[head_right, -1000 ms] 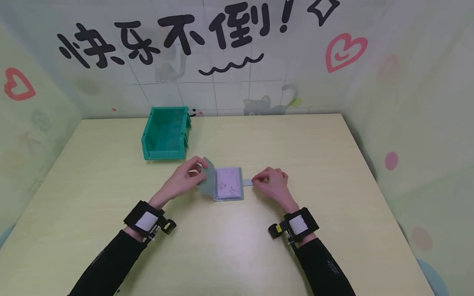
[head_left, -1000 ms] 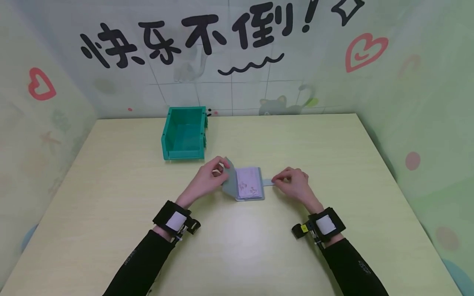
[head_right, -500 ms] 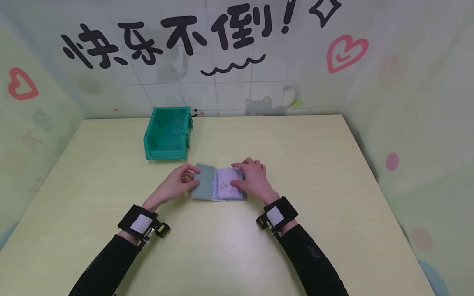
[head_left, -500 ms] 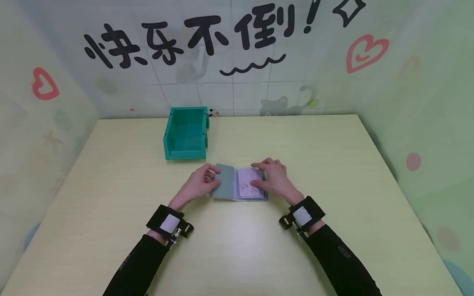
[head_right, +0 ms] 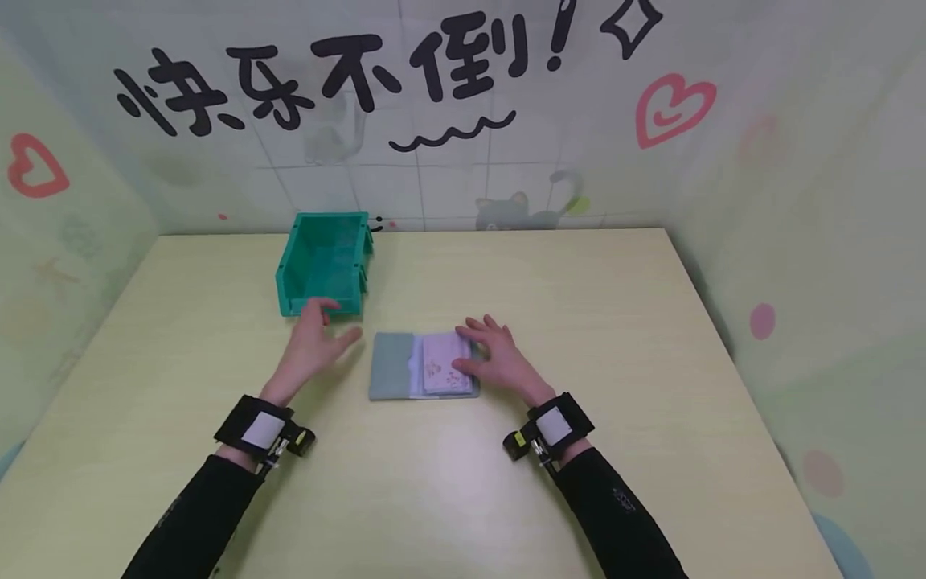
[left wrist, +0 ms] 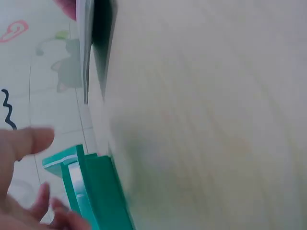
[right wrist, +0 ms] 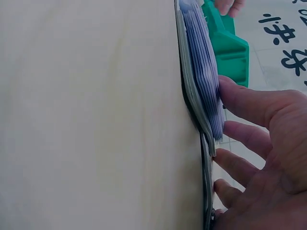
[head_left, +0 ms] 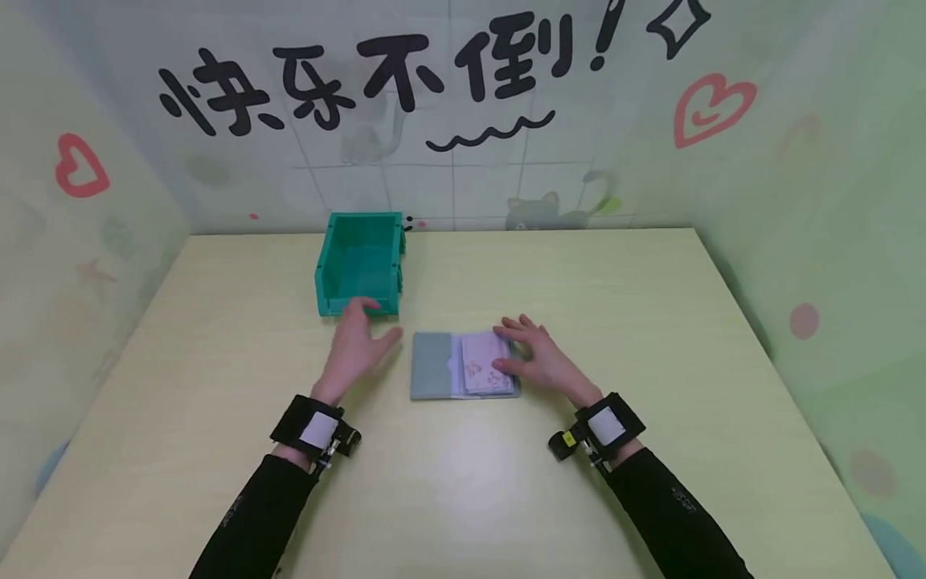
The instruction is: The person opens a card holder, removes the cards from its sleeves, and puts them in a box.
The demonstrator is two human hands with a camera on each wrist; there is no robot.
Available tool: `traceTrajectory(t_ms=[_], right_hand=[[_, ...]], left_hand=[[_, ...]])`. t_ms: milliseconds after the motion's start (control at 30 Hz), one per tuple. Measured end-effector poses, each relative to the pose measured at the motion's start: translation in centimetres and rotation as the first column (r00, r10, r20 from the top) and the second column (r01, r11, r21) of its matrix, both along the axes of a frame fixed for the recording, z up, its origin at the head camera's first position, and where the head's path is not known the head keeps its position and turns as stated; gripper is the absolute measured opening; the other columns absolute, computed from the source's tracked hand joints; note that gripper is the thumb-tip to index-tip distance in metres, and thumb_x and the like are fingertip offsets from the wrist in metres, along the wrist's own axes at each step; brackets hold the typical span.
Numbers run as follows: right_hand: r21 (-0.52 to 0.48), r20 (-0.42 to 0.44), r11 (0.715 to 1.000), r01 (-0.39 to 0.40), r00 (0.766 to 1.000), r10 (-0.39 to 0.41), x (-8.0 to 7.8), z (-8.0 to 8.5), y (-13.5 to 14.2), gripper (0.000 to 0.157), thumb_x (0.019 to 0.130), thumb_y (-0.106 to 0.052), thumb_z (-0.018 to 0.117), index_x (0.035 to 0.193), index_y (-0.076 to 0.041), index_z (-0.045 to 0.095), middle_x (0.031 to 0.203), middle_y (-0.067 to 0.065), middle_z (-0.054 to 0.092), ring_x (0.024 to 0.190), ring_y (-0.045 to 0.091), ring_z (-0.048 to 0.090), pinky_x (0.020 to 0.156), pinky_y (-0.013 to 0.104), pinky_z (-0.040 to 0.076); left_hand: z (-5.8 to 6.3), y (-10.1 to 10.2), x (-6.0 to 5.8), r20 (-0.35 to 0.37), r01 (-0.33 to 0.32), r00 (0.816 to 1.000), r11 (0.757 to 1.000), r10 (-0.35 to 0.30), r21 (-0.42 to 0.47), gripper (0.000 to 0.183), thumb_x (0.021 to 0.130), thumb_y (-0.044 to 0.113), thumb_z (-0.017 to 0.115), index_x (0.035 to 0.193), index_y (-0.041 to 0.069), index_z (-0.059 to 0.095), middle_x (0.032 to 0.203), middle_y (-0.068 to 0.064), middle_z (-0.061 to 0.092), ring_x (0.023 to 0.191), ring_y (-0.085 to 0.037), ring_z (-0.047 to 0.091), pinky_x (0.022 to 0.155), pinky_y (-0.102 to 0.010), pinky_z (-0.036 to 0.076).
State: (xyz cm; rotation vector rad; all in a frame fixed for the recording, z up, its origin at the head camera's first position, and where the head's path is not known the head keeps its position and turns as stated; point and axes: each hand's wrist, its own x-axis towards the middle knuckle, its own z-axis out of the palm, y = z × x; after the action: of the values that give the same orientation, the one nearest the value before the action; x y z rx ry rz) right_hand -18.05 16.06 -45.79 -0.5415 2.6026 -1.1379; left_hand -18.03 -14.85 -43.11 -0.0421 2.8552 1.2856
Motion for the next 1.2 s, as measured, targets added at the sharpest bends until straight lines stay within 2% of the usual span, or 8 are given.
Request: traceTrajectory(t_ms=[67, 133, 167, 233, 400, 633, 800, 1200], right_hand=[[-0.001, 0.008, 1.0, 0.006, 1.0, -0.006, 0.1, 0.0, 0.0, 0.06, 0.092, -0.02, 0.072, 0.146, -0.005, 0.05, 0.162, 0.018, 0.034, 0.157, 0.041, 0.009, 0.125, 0.06, 0.0], [0.001, 0.016, 1.0, 0.013, 1.0, -0.013, 0.1, 0.0, 0.0, 0.06, 0.092, -0.02, 0.072, 0.147, -0.006, 0.05, 0.162, 0.018, 0.034, 0.157, 0.04, 0.009, 0.126, 0.059, -0.001], [0.0, 0.02, 1.0, 0.016, 1.0, -0.016, 0.2, -0.1, 0.0, 0.061, 0.093, -0.02, 0.072, 0.147, -0.006, 0.05, 0.163, 0.017, 0.033, 0.157, 0.04, 0.008, 0.126, 0.058, -0.001], [-0.004, 0.028, 1.0, 0.017, 0.999, -0.017, 0.2, 0.0, 0.0, 0.061, 0.093, -0.02, 0.071, 0.148, -0.006, 0.049, 0.163, 0.016, 0.033, 0.157, 0.039, 0.007, 0.126, 0.057, -0.002], [-0.011, 0.021, 1.0, 0.004, 1.0, -0.004, 0.3, -0.3, -0.1, 0.061, 0.094, -0.021, 0.07, 0.148, -0.005, 0.047, 0.163, 0.017, 0.032, 0.157, 0.041, 0.007, 0.126, 0.057, -0.001], [-0.016, 0.024, 1.0, 0.012, 1.0, -0.012, 0.4, -0.6, 0.1, 0.063, 0.094, -0.023, 0.069, 0.15, -0.006, 0.046, 0.163, 0.013, 0.033, 0.158, 0.037, 0.006, 0.127, 0.055, -0.002], [-0.026, 0.014, 1.0, 0.011, 1.0, -0.011, 0.4, -0.5, 0.2, 0.062, 0.094, -0.022, 0.069, 0.149, -0.005, 0.046, 0.162, 0.015, 0.034, 0.157, 0.04, 0.007, 0.126, 0.057, -0.002], [-0.013, 0.03, 1.0, 0.025, 0.999, -0.024, 0.3, -0.5, 0.0, 0.062, 0.095, -0.025, 0.068, 0.15, -0.007, 0.046, 0.163, 0.012, 0.035, 0.158, 0.036, 0.006, 0.127, 0.054, -0.001]], left_hand=[[0.1, -0.9, -0.7, -0.135, -0.142, 0.98, 0.989, 0.148, 0.051, 0.054, 0.095, 0.019, 0.065, 0.137, -0.002, 0.039, 0.127, -0.028, 0.043, 0.114, -0.038, 0.039, 0.093, -0.049, 0.039], [0.1, -1.7, -1.3, -0.216, -0.254, 0.937, 0.96, 0.274, 0.115, 0.054, 0.096, 0.019, 0.063, 0.139, -0.001, 0.037, 0.132, -0.029, 0.036, 0.12, -0.041, 0.032, 0.1, -0.052, 0.032], [0.0, -2.1, -1.6, -0.229, -0.289, 0.921, 0.947, 0.315, 0.141, 0.056, 0.096, 0.019, 0.062, 0.141, 0.0, 0.035, 0.136, -0.029, 0.033, 0.125, -0.042, 0.028, 0.105, -0.053, 0.029], [-0.4, -2.8, -2.0, -0.215, -0.316, 0.912, 0.932, 0.351, 0.179, 0.062, 0.098, 0.021, 0.06, 0.147, 0.0, 0.03, 0.145, -0.028, 0.027, 0.134, -0.043, 0.023, 0.115, -0.053, 0.023], [-1.4, -4.2, -2.6, -0.116, -0.296, 0.936, 0.92, 0.333, 0.256, 0.066, 0.103, 0.02, 0.053, 0.157, -0.002, 0.021, 0.162, -0.026, 0.027, 0.152, -0.04, 0.024, 0.125, -0.051, 0.02], [-1.4, -4.3, -3.1, -0.114, -0.244, 0.949, 0.913, 0.294, 0.326, 0.051, 0.102, 0.008, 0.052, 0.151, -0.001, 0.041, 0.155, -0.022, 0.043, 0.142, -0.036, 0.046, 0.116, -0.047, 0.038], [-1.5, -3.1, -3.5, -0.093, -0.219, 0.961, 0.92, 0.262, 0.325, 0.05, 0.102, 0.01, 0.054, 0.151, 0.003, 0.043, 0.153, -0.019, 0.046, 0.134, -0.036, 0.054, 0.108, -0.045, 0.046], [-1.8, 1.3, -4.2, -0.104, -0.121, 0.981, 0.93, 0.167, 0.346, 0.051, 0.101, 0.01, 0.056, 0.15, 0.002, 0.044, 0.15, -0.019, 0.05, 0.138, -0.032, 0.051, 0.106, -0.043, 0.048]])
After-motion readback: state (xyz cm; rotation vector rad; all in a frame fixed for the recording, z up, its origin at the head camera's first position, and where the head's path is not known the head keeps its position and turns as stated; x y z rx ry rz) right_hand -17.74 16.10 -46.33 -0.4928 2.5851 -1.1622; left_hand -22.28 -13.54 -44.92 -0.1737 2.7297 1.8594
